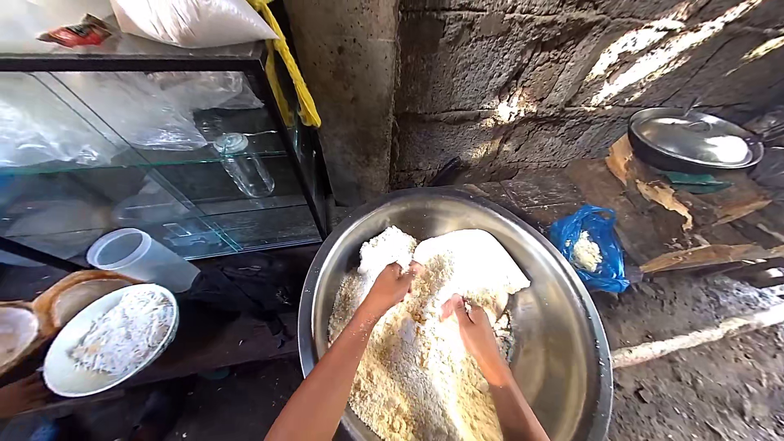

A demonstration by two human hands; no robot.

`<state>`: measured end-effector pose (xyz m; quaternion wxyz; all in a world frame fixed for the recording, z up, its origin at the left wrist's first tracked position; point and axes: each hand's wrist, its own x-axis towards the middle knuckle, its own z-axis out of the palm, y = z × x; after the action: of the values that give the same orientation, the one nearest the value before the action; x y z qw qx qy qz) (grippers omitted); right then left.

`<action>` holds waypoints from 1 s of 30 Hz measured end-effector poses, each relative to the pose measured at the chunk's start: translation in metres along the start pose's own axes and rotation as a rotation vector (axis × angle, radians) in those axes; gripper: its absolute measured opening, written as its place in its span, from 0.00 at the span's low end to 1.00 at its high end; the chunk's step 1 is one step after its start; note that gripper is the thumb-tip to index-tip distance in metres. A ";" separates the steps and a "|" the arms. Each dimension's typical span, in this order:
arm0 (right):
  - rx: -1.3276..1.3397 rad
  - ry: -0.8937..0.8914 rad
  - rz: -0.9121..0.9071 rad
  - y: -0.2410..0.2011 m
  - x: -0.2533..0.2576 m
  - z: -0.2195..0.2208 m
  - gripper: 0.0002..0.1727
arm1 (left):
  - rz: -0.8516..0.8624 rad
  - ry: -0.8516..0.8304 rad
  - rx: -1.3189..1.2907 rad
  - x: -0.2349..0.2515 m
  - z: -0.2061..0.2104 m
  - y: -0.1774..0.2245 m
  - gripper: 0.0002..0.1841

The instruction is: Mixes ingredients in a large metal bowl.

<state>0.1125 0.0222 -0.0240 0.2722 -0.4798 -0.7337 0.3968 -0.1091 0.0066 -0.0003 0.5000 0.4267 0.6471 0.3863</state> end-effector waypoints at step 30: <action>0.586 -0.227 0.263 -0.053 0.033 0.012 0.19 | -0.218 0.389 -1.499 -0.004 -0.057 0.017 0.20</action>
<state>0.0649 0.0368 0.0150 0.2617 -0.4244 -0.5460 0.6733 -0.1612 0.0048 0.0285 0.5677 -0.1664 0.3275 0.7367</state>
